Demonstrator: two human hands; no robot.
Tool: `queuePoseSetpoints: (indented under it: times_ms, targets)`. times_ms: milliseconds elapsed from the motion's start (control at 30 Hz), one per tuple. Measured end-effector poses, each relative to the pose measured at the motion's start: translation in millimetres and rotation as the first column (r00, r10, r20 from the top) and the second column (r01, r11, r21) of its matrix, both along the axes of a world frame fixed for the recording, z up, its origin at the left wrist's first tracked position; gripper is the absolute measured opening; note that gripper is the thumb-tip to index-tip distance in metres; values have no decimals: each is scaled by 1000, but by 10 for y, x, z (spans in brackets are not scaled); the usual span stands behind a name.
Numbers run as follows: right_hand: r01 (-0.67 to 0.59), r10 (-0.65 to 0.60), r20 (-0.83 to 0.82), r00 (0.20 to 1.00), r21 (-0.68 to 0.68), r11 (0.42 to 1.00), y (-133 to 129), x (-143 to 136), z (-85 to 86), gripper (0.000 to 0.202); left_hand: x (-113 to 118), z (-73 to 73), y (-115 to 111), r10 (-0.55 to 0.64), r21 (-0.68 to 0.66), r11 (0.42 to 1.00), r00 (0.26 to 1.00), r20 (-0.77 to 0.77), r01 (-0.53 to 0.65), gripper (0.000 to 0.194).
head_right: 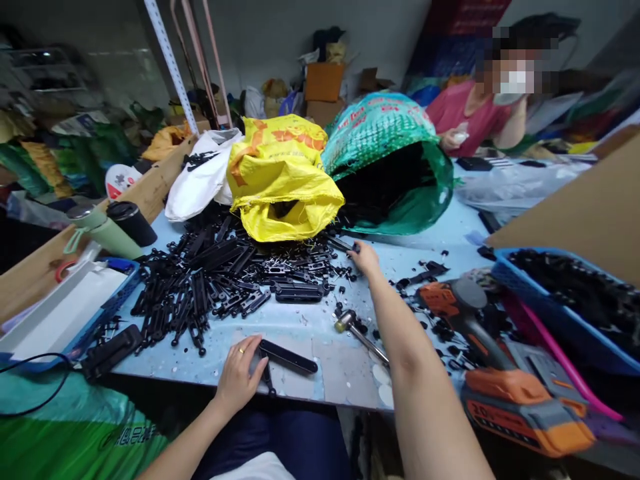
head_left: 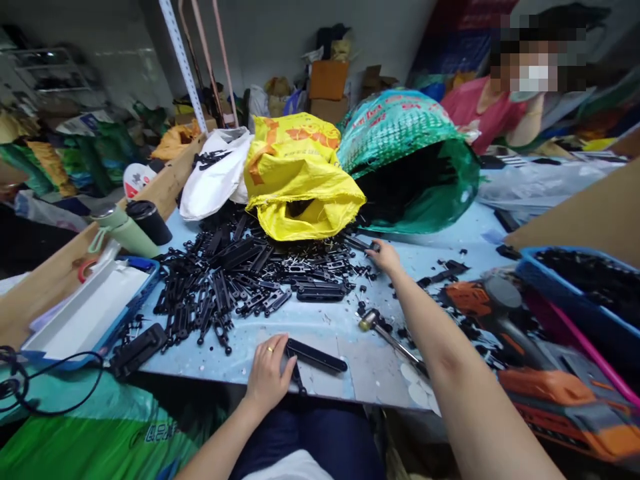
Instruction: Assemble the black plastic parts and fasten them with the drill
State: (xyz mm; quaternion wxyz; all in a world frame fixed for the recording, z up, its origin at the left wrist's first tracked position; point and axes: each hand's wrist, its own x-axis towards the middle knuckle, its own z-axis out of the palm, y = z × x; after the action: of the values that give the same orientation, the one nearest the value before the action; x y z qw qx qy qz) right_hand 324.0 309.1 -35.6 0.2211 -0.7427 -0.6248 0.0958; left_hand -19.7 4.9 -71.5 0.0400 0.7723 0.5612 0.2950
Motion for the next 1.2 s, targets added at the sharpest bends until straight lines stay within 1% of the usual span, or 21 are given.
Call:
queuePoseSetpoints:
  times_ms: [67,133,200,267,367,467,533,633,700,767,833,933,967,1033,1100,1133,1200]
  targets:
    - [13,-12,-25,1000,41,999,-79,65,64,38,-1,3,-6,7,-9,1000,1000,8,-7,40]
    - [22,-18,-44,999,80,997,-161,147,124,40,0,7,-16,17,-18,1000,1000,19,-17,40]
    - [18,-14,-34,999,103,995,-220,242,144,40,6,20,-30,28,-27,999,999,31,-27,40]
    - [5,-6,9,1000,95,996,-231,335,101,40,12,41,-46,36,-34,999,998,43,-34,40]
    - [-22,20,92,996,22,1000,-148,417,-51,46,21,79,-64,50,-38,998,997,62,-48,40]
    - [-23,33,177,984,-57,998,-34,388,-198,55,31,102,-76,66,-34,997,995,77,-64,41]
    - [-19,42,231,972,-102,995,9,329,-257,59,40,109,-81,72,-33,997,994,83,-69,41]
    - [-40,84,260,962,-171,984,27,245,-300,57,51,111,-83,77,-38,997,993,88,-74,41]
    - [-27,79,259,963,-198,980,22,213,-314,55,55,110,-80,77,-37,997,993,85,-74,40]
    - [-6,55,256,965,-188,982,8,199,-316,56,55,108,-75,76,-32,997,994,81,-73,40]
    - [-21,56,235,970,-149,989,-21,196,-298,55,54,104,-70,72,-28,997,994,80,-70,40]
    - [-61,76,155,985,-101,993,-115,193,-207,51,52,104,-66,70,-36,997,995,78,-67,41]
    - [-58,69,128,989,-83,995,-167,191,-156,51,52,105,-66,71,-40,997,995,77,-68,41]
    - [-27,27,91,996,-2,1000,-307,182,-18,51,52,107,-68,76,-44,996,994,76,-72,41]
    - [-3,-6,66,998,136,991,-504,168,167,56,51,102,-72,78,-42,996,994,80,-75,41]
    - [8,-21,56,998,222,975,-623,160,276,60,50,97,-74,77,-41,996,994,83,-74,41]
    - [25,-40,30,999,390,921,-898,145,520,67,46,91,-79,72,-39,997,993,92,-69,41]
